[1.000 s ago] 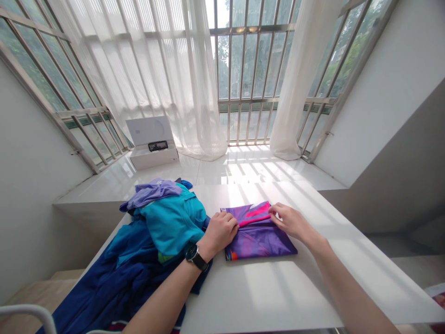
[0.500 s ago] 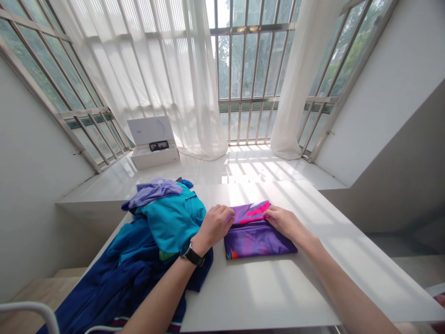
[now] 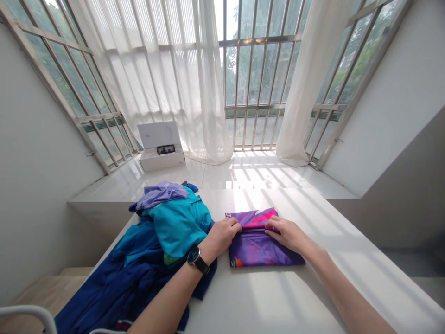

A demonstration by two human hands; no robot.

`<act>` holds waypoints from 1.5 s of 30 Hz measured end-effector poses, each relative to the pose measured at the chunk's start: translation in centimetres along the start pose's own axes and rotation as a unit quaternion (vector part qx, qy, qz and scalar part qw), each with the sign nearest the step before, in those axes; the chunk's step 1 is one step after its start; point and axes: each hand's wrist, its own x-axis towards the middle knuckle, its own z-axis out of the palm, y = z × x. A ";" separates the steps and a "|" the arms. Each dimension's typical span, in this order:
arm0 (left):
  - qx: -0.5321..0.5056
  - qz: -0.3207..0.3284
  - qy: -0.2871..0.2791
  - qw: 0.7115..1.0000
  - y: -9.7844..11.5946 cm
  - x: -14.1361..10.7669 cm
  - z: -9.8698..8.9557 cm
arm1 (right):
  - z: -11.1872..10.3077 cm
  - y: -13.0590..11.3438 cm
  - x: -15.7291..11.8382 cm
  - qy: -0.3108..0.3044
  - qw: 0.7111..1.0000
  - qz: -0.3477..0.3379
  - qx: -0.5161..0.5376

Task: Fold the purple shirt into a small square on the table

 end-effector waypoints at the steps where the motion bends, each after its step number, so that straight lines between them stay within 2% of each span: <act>1: 0.001 -0.001 -0.001 1.000 0.1 0.0 0.0 | 0.0 0.0 0.0 -0.004 1.000 -0.001 0.001; 15: 0.040 -0.018 0.060 0.997 0.5 0.4 0.6 | 0.0 0.3 0.1 -0.021 0.999 0.005 0.044; 24: 0.071 -0.014 0.019 0.997 0.4 0.4 0.4 | 0.1 0.2 0.1 -0.016 0.999 0.012 0.049; 31: 0.135 0.030 0.050 0.989 1.0 0.5 -0.1 | 0.2 0.1 0.1 -0.009 1.000 0.007 0.028; 37: 0.121 0.015 0.011 0.993 1.3 0.4 0.1 | -0.1 -0.5 0.0 -0.004 1.000 0.007 0.021; 45: 0.106 0.002 0.016 0.994 1.3 0.3 -0.3 | -0.2 -0.6 0.0 -0.003 1.000 0.002 0.014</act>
